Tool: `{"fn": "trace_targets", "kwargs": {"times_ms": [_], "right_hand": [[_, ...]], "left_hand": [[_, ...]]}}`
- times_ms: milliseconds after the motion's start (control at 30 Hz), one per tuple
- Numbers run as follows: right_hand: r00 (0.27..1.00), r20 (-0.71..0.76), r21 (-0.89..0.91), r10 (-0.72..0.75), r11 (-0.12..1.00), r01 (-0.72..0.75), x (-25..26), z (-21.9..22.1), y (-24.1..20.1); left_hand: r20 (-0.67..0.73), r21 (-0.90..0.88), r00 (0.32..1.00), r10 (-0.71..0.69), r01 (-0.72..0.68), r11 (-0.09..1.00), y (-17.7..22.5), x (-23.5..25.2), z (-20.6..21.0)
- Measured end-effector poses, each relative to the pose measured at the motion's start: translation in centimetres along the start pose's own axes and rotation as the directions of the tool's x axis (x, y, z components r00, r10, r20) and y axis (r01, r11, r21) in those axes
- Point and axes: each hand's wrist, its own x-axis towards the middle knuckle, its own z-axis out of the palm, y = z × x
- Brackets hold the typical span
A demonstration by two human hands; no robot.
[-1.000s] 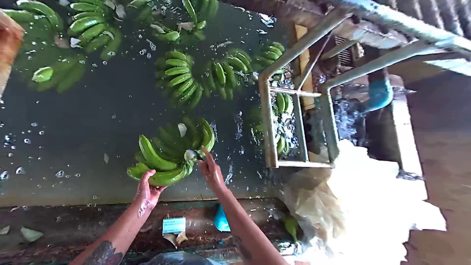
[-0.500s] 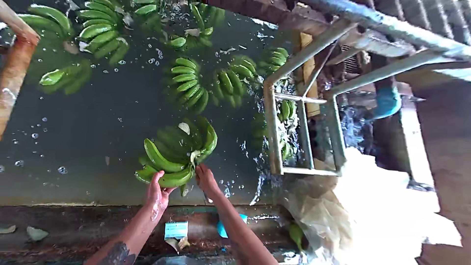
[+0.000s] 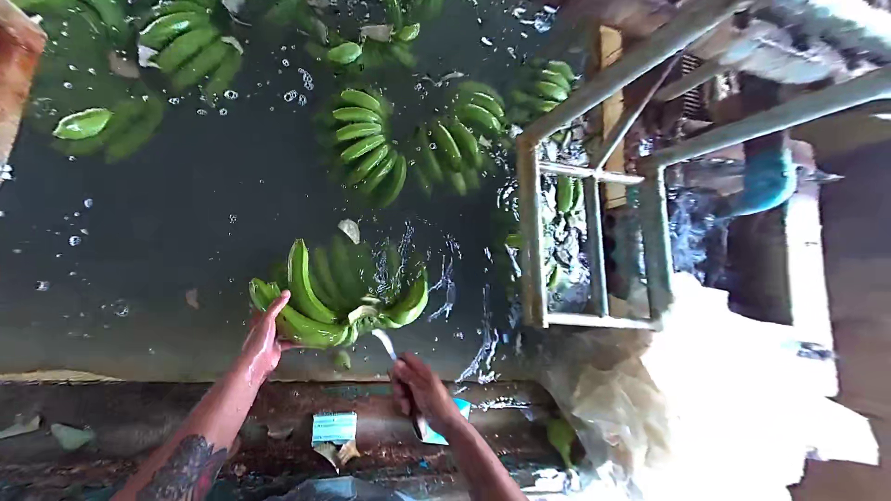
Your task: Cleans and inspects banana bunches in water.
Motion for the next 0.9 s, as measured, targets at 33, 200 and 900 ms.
{"fn": "trace_targets", "kwargs": {"times_ms": [33,200,900], "right_hand": [[0.988,-0.149,-0.034,-0.038,0.999,0.033,0.6,-1.6,1.3],[0.754,-0.609,-0.276,-0.247,0.957,0.091,3.2,-5.0,7.1],[0.684,-0.632,-0.458,-0.365,0.887,0.051,4.6,-4.6,9.1]], "left_hand": [[-0.027,0.103,0.993,0.111,-0.108,0.989,0.3,-0.1,0.2],[0.564,0.758,0.638,0.525,-0.652,-0.022,-0.6,-0.4,3.1],[0.582,0.807,0.813,-0.025,-0.582,-0.099,4.1,-13.5,-7.6]]}}
